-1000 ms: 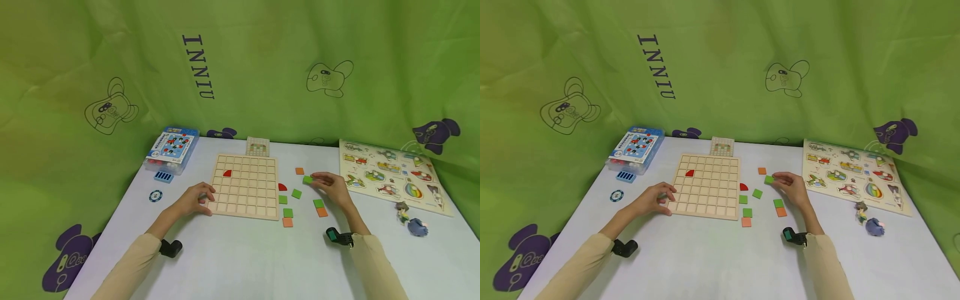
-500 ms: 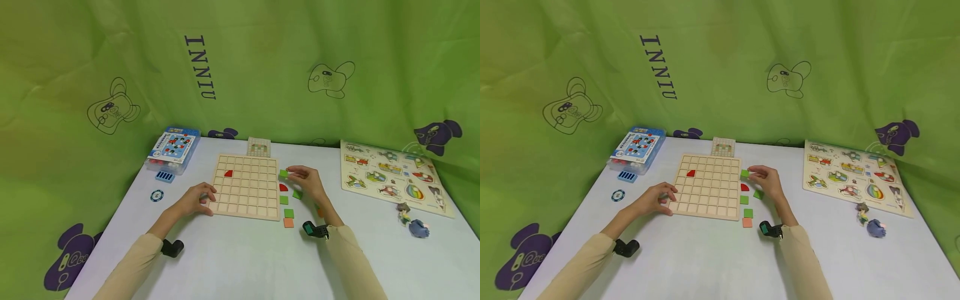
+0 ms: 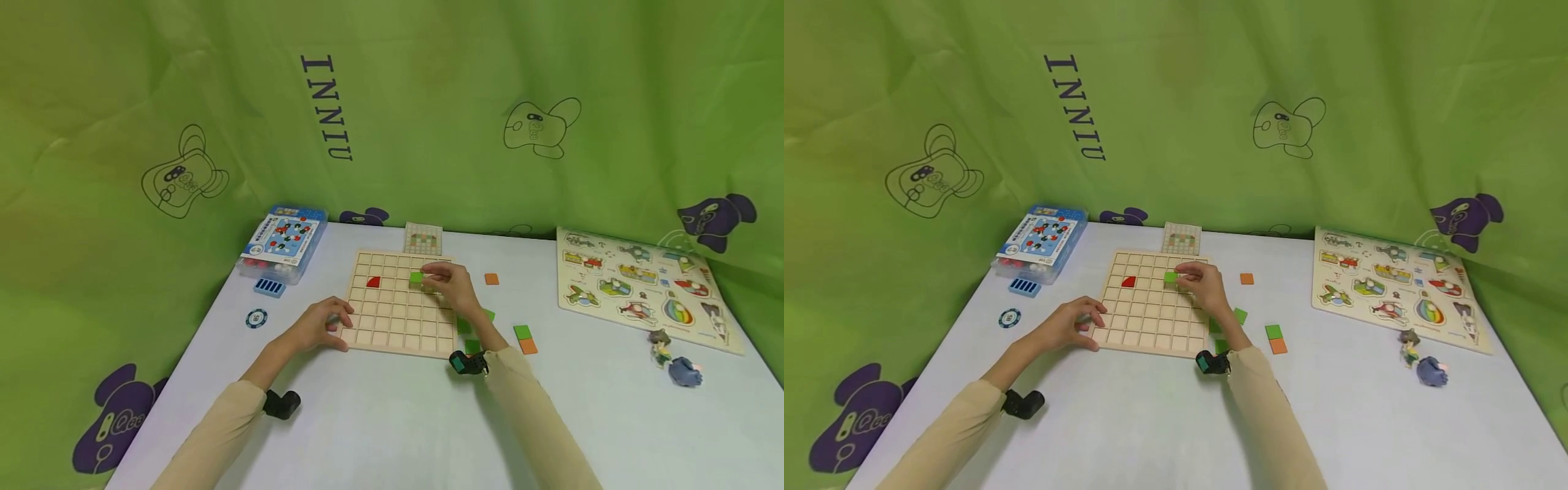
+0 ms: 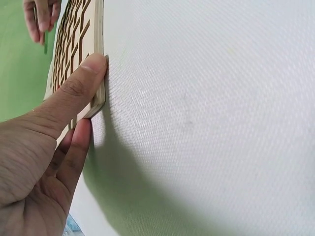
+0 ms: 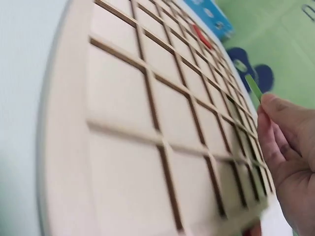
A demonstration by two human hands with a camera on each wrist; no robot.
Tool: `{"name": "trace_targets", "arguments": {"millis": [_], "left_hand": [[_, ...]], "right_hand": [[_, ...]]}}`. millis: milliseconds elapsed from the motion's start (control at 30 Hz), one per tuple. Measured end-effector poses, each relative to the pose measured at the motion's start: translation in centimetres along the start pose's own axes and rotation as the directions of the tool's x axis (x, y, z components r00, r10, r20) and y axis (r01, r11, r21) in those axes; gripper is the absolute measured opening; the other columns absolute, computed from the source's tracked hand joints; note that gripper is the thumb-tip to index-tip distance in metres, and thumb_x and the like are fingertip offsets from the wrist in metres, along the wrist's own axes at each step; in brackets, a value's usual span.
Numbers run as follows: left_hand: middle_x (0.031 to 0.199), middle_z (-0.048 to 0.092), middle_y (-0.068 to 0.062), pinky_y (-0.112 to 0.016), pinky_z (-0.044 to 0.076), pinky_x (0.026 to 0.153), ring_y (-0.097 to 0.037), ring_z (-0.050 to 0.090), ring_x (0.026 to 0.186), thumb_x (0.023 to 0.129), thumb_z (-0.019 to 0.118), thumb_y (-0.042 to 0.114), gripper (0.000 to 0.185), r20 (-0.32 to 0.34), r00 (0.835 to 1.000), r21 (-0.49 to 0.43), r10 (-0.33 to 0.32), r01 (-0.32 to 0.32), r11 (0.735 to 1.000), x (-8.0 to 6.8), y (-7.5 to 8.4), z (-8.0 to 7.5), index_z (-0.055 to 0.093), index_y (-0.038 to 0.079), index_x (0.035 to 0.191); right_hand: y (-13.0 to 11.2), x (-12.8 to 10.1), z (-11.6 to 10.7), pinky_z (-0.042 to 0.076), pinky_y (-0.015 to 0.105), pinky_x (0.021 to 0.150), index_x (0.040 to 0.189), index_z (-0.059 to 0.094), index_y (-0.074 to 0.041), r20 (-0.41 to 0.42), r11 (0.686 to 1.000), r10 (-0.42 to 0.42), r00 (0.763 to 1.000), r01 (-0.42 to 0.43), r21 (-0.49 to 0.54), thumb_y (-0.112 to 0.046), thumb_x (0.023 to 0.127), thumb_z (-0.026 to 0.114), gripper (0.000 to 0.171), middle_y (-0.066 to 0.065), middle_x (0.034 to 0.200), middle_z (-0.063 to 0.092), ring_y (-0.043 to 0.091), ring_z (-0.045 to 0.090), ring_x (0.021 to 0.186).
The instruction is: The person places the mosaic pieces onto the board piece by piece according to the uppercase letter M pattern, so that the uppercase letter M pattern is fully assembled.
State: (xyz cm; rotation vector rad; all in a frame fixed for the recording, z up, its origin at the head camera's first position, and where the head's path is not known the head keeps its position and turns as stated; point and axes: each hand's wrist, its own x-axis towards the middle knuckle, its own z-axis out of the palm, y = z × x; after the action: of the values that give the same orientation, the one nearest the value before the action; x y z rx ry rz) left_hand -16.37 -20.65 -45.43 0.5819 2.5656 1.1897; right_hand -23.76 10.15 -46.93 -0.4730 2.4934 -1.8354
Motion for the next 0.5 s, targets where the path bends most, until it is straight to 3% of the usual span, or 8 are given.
{"name": "trace_targets", "arguments": {"millis": [233, 500], "left_hand": [[0.125, 0.055, -0.014, -0.035, 0.053, 0.086, -0.036, 0.046, 0.121, 0.064, 0.087, 0.004, 0.031, 0.002, 1.0, 0.004, 0.006, -0.006, 1.0, -0.1, 0.0, 0.0, 0.065, 0.005, 0.087], [0.124, 0.055, -0.014, -0.036, 0.053, 0.085, -0.035, 0.046, 0.12, 0.065, 0.086, 0.004, 0.03, 0.005, 1.0, 0.007, 0.008, -0.008, 1.0, 0.0, 0.3, -0.1, 0.065, 0.005, 0.086]], "right_hand": [[-0.1, 0.9, 3.2, 0.056, 0.034, 0.078, 0.108, 0.067, 0.005, -0.003, 0.997, -0.047, 0.999, 0.047, -0.055, 0.002, 0.083, 0.07, 0.025, 0.019, 0.105, 0.068, 0.031, 0.066, 0.091], [-0.1, 1.4, 5.3, 0.055, 0.032, 0.076, 0.107, 0.067, 0.007, 0.002, 0.991, -0.093, 0.996, 0.093, -0.093, 0.004, 0.085, 0.068, 0.022, 0.018, 0.101, 0.069, 0.029, 0.066, 0.089]]}}
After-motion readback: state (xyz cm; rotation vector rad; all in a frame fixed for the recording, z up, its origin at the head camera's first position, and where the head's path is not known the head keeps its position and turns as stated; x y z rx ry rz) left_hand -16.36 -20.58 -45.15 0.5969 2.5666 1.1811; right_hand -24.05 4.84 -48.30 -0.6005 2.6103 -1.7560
